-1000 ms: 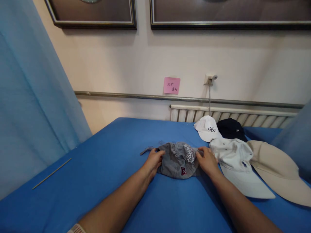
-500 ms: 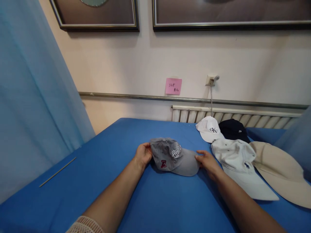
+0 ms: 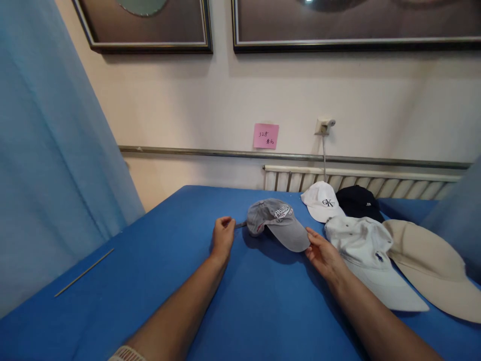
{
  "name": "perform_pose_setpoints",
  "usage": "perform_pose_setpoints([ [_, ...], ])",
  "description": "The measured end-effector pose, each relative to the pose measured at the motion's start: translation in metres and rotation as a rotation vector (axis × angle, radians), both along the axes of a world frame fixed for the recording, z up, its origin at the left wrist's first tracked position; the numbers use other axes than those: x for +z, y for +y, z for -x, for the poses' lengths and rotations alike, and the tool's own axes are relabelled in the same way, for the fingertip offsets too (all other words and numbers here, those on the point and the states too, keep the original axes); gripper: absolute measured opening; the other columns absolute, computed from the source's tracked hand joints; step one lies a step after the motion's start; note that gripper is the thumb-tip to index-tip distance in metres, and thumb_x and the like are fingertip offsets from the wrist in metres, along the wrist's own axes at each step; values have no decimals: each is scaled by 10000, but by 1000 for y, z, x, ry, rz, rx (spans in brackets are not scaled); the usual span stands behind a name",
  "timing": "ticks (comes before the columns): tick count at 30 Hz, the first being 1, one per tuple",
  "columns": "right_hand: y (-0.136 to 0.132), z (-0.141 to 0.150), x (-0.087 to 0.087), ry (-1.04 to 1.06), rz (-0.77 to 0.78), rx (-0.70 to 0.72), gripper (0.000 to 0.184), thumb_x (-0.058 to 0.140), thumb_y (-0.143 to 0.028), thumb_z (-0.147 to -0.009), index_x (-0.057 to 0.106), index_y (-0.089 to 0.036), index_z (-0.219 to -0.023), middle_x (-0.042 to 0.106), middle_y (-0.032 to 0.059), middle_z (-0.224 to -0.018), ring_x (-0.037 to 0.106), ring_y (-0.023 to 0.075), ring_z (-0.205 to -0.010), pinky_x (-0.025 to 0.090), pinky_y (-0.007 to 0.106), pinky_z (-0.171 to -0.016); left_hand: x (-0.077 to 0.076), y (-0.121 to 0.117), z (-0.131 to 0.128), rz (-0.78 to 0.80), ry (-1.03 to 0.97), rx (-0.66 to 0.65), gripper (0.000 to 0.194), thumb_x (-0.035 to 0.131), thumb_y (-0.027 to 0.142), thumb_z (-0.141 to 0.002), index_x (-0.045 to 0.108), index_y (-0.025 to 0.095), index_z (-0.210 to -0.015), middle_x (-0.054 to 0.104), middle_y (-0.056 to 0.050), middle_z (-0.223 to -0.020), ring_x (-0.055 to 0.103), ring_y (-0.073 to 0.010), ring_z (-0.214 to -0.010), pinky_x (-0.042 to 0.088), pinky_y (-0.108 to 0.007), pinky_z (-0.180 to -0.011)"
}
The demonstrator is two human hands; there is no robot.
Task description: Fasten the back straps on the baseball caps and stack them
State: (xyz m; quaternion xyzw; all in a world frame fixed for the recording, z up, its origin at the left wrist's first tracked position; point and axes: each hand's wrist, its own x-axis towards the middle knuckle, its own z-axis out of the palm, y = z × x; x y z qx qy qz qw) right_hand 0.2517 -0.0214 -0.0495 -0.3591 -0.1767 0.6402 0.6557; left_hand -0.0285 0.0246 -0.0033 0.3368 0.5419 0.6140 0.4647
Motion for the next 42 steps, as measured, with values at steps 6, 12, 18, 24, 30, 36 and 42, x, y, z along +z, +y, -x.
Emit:
perform_pose_setpoints([
  [6,-8,12,4,-111,-38,-1,464,807,-199,-645,600,-220,-1059,682,-14,-820,595,105,-574,440,178,-436,-2,-29,-32,313,-310,-570,367,611,492,-830,620,125,-824,685,-100,-812,658,-178,-673,495,-263,-585],
  [12,-18,31,5,-240,-27,57,507,834,-248,-617,609,-208,-1070,646,-37,-702,577,102,-564,425,178,-462,2,-12,-16,167,-630,-324,133,519,51,-858,600,136,-918,687,-55,-808,669,-135,-709,553,-264,-748],
  [18,-26,47,5,-199,6,157,512,838,-224,-606,611,-200,-1065,648,-24,-694,604,108,-585,418,163,-444,15,1,3,28,-755,-301,196,439,11,-879,599,113,-927,682,-61,-818,671,-121,-723,562,-235,-770],
  [24,-18,43,1,-89,-35,-42,493,841,-212,-611,596,-224,-1038,672,-28,-782,613,98,-638,524,182,-568,3,-19,-20,286,-614,-230,63,548,212,-900,548,152,-920,664,-90,-835,678,-171,-745,565,-277,-687],
  [30,-23,52,5,-188,-156,-57,633,866,-281,-595,534,-242,-1132,632,-64,-690,622,114,-648,529,219,-632,-13,-48,-54,187,-533,-577,189,714,176,-786,615,130,-939,698,-109,-926,687,-190,-819,551,-300,-776],
  [36,-30,67,4,-509,-162,177,634,808,-497,-602,556,-170,-1083,707,38,-748,636,160,-624,467,252,-551,-2,-3,-3,-46,-426,-275,218,609,45,-801,664,138,-990,724,-84,-896,677,-160,-746,550,-282,-753],
  [42,-25,63,-9,-671,-211,272,492,725,-510,-654,584,-174,-985,690,34,-735,619,153,-586,442,274,-554,27,33,78,-289,-439,45,311,526,63,-842,662,186,-1094,726,-63,-1007,685,-135,-821,549,-264,-793],
])
